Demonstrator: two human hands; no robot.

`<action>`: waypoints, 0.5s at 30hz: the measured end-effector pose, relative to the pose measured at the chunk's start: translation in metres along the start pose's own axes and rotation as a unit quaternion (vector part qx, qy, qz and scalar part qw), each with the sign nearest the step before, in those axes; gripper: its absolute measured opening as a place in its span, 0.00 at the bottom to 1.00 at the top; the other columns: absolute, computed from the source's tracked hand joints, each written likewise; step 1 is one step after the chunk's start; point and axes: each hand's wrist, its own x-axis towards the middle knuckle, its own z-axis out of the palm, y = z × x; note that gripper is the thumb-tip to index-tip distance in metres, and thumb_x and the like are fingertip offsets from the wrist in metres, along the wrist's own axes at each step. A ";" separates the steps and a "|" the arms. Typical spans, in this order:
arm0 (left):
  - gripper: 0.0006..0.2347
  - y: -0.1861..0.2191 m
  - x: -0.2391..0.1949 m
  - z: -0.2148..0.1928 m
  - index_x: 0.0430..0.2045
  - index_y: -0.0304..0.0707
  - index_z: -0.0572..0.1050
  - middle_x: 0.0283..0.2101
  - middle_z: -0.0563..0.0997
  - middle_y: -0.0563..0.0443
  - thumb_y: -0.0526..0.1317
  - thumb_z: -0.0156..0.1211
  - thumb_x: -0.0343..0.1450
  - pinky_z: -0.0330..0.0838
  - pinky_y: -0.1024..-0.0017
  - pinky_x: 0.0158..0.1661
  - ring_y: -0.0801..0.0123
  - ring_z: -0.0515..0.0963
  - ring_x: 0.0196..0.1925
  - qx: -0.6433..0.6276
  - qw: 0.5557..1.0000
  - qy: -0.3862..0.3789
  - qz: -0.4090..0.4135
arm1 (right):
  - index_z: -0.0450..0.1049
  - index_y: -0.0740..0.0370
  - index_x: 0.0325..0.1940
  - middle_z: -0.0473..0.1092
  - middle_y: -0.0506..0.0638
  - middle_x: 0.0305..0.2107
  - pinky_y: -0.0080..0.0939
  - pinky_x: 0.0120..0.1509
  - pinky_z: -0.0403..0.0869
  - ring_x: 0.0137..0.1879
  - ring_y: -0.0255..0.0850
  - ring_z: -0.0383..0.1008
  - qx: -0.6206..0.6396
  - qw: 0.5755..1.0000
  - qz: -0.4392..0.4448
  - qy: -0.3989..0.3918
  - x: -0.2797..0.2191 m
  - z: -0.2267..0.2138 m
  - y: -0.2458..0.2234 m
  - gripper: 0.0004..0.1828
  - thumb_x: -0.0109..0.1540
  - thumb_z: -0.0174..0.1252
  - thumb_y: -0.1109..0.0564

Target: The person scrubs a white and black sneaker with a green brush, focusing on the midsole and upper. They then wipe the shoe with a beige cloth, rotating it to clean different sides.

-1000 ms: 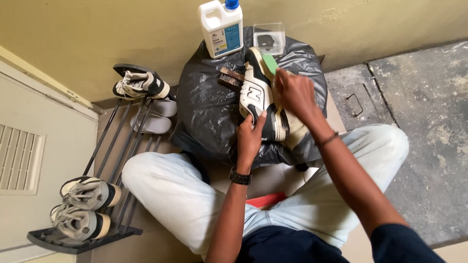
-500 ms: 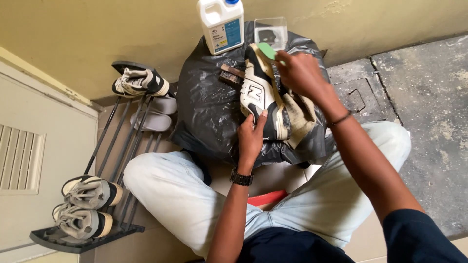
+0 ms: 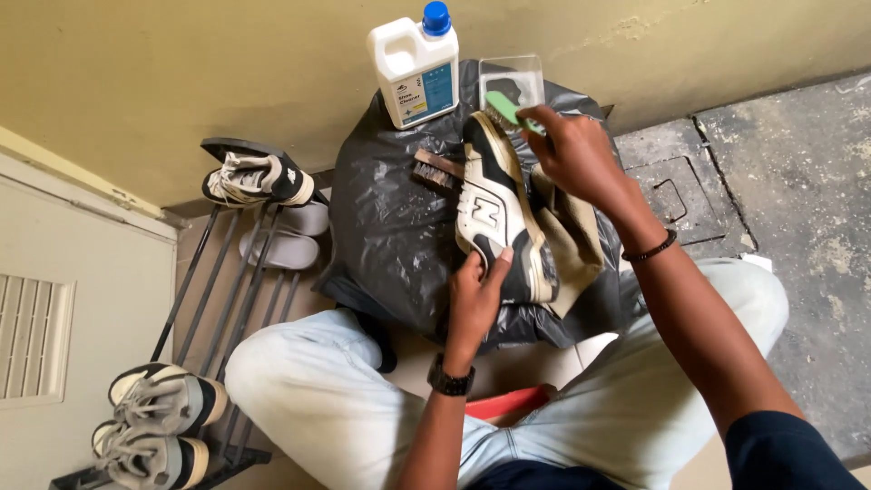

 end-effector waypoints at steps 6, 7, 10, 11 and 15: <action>0.19 0.025 -0.012 0.006 0.26 0.27 0.73 0.25 0.79 0.26 0.49 0.57 0.76 0.75 0.58 0.35 0.55 0.85 0.33 0.009 0.999 0.019 0.048 | 0.80 0.64 0.58 0.73 0.60 0.16 0.44 0.24 0.70 0.16 0.50 0.70 -0.054 0.996 -0.064 0.010 -0.016 -0.007 -0.016 0.17 0.66 0.58 0.64; 0.19 0.024 -0.013 0.007 0.26 0.27 0.73 0.25 0.79 0.26 0.49 0.57 0.76 0.75 0.58 0.35 0.55 0.85 0.33 0.008 0.999 0.018 0.047 | 0.80 0.64 0.58 0.73 0.60 0.16 0.44 0.24 0.70 0.16 0.50 0.70 -0.056 0.996 -0.063 0.009 -0.026 -0.007 -0.017 0.17 0.66 0.58 0.64; 0.18 0.025 -0.013 0.008 0.26 0.26 0.72 0.26 0.77 0.23 0.47 0.55 0.77 0.76 0.59 0.33 0.45 0.85 0.35 0.034 0.996 0.033 0.072 | 0.77 0.60 0.62 0.72 0.60 0.16 0.48 0.22 0.70 0.15 0.50 0.71 -0.106 0.992 -0.064 -0.001 -0.054 -0.006 -0.022 0.19 0.66 0.57 0.61; 0.18 0.028 -0.014 0.008 0.26 0.28 0.72 0.25 0.77 0.25 0.47 0.55 0.77 0.76 0.61 0.32 0.48 0.86 0.35 0.039 0.995 0.033 0.080 | 0.78 0.60 0.61 0.73 0.58 0.16 0.44 0.21 0.70 0.15 0.47 0.71 -0.118 0.992 -0.047 -0.008 -0.062 -0.006 -0.025 0.19 0.66 0.56 0.61; 0.16 0.038 -0.015 0.007 0.25 0.30 0.73 0.21 0.79 0.31 0.45 0.53 0.78 0.78 0.65 0.30 0.65 0.84 0.30 0.029 0.995 0.036 0.092 | 0.78 0.59 0.61 0.72 0.55 0.14 0.37 0.20 0.69 0.14 0.41 0.68 -0.120 0.992 -0.011 -0.029 -0.056 -0.003 -0.021 0.18 0.68 0.54 0.59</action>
